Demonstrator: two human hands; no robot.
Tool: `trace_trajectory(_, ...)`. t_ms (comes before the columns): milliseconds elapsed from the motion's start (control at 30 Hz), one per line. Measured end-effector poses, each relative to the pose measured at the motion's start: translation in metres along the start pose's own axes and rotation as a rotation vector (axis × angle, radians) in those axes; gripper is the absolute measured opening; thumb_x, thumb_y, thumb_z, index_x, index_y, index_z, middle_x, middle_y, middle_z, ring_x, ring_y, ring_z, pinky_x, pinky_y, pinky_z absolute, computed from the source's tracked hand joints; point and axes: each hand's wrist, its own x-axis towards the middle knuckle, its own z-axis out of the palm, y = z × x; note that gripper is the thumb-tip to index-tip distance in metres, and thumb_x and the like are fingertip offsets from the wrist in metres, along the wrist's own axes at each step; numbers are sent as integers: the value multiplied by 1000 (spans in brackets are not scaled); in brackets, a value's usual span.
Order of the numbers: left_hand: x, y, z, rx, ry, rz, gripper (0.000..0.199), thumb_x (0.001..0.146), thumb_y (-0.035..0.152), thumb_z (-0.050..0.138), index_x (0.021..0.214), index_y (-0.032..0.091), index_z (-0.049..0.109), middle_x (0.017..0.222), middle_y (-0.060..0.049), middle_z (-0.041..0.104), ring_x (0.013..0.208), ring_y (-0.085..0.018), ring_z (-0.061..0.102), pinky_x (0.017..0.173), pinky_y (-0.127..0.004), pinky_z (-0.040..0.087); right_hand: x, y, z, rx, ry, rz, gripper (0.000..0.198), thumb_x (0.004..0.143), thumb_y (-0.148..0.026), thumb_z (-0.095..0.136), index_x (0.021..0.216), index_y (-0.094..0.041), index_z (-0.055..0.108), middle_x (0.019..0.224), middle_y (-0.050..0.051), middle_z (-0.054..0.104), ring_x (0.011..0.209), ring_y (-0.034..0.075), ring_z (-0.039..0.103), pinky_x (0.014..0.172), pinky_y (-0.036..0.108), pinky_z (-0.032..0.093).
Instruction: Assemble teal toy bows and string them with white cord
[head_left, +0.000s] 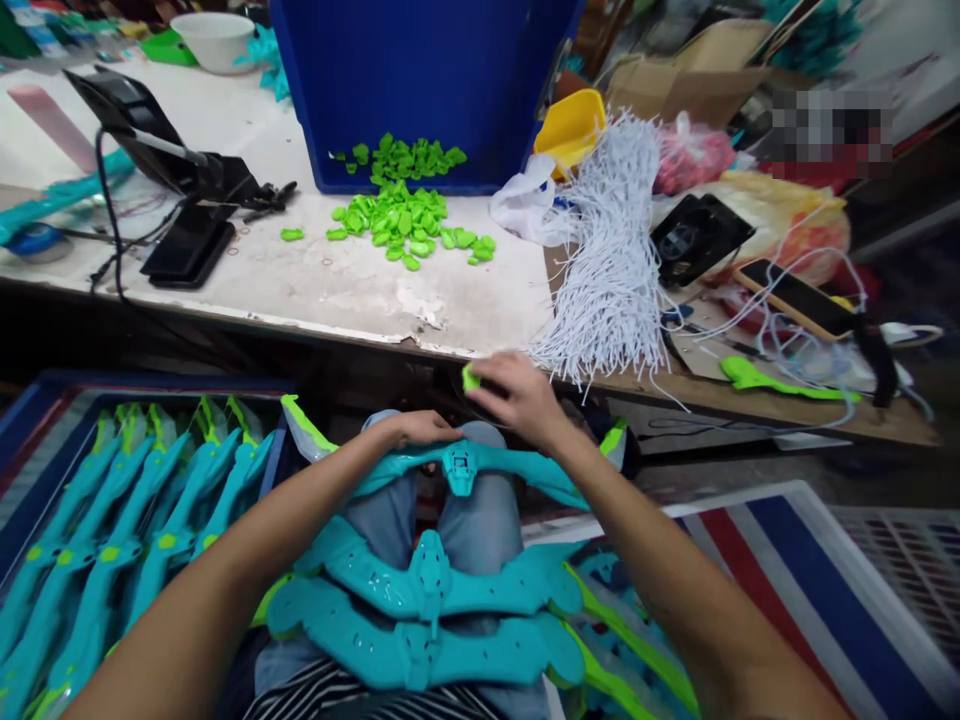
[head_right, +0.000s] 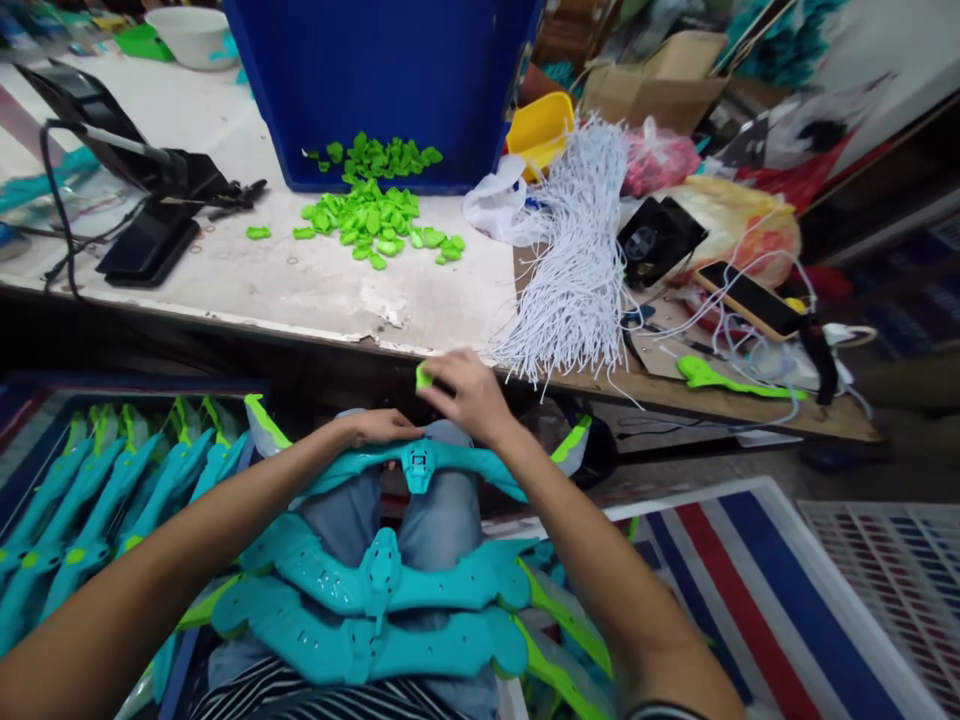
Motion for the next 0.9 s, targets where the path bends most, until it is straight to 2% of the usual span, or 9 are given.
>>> trace_trajectory(100,1,-2,1,-23,19,-17,64,57,78,60,60,14,60,51,-2,57,46,-14,50,48,-26,39,-56,-31,17,69,-126,-52,24,89,-36,55,104,-23,68,103,8,69,96,24,58,84,43,49)
trace_trajectory(233,0,-3,2,-18,-22,1,67,63,80,53,60,14,59,51,-4,57,48,-16,52,50,-28,41,-97,-42,43,79,-105,31,23,90,-32,54,107,-23,67,106,9,69,102,26,57,86,46,49)
trace_trajectory(333,-1,-5,1,45,-32,58,66,63,80,52,63,14,60,54,-2,56,49,-16,52,50,-27,39,-102,-37,54,113,-59,139,21,87,-32,58,104,-26,68,114,8,66,111,28,54,92,49,47)
trace_trajectory(400,-1,-5,0,142,-40,135,60,62,74,59,67,15,61,57,0,56,53,-14,52,51,-25,37,-101,-33,57,147,-58,241,20,83,-35,64,100,-25,68,121,9,62,115,28,52,95,49,45)
trace_trajectory(500,1,-3,0,343,-3,260,44,62,57,70,69,14,62,61,2,55,60,-13,50,54,-22,34,-98,-26,58,178,-125,418,39,70,-39,74,104,-24,63,114,8,63,107,28,57,89,46,46)
trace_trajectory(600,2,1,4,507,86,275,33,65,42,72,78,13,64,69,1,59,66,-15,53,57,-22,35,-96,-20,63,109,-184,511,59,60,-43,79,112,-25,58,107,7,64,100,29,59,83,45,46)
trace_trajectory(667,-1,5,9,604,162,230,38,65,38,73,91,12,65,79,-2,63,73,-17,57,60,-23,38,-98,-19,68,47,-172,501,63,60,-44,79,115,-24,55,109,8,63,101,31,57,82,45,44)
trace_trajectory(767,-14,14,20,755,223,172,51,67,41,72,110,15,60,97,-5,66,88,-23,60,67,-25,42,-105,-24,77,-5,-93,400,63,67,-47,73,120,-21,52,111,11,62,102,31,56,83,45,43)
trace_trajectory(900,-44,18,39,972,302,228,45,78,38,65,118,20,56,102,-8,65,92,-25,62,71,-29,46,-111,-50,67,-34,99,254,51,81,-47,62,121,-18,52,109,14,62,102,30,56,85,45,43)
